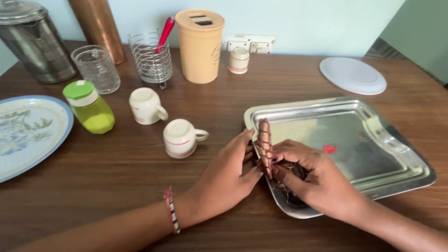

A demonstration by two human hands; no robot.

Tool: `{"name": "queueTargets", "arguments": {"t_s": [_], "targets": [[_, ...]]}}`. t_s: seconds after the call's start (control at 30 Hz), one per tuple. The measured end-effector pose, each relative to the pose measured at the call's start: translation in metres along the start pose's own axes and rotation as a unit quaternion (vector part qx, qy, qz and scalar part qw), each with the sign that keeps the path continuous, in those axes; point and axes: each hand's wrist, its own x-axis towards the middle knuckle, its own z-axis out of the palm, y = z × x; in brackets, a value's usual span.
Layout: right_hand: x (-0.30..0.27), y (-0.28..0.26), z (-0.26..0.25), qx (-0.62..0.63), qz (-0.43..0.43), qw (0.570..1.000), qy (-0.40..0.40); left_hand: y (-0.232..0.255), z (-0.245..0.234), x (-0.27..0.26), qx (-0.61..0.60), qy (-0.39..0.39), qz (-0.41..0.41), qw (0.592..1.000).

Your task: The person wipes a floral-patterned plate, a metal tray, and a small cup with a patterned cloth on a wooden table. The person wipes each item thoroughly, turning them over to clean both sides, then places them back on the table.

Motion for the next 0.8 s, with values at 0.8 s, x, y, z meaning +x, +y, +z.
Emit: {"name": "queueTargets", "arguments": {"t_s": [0.8], "targets": [[0.002, 0.001, -0.036, -0.414, -0.162, 0.892, 0.085, -0.019, 0.088, 0.010, 0.255, -0.072, 0.408, 0.873]]}}
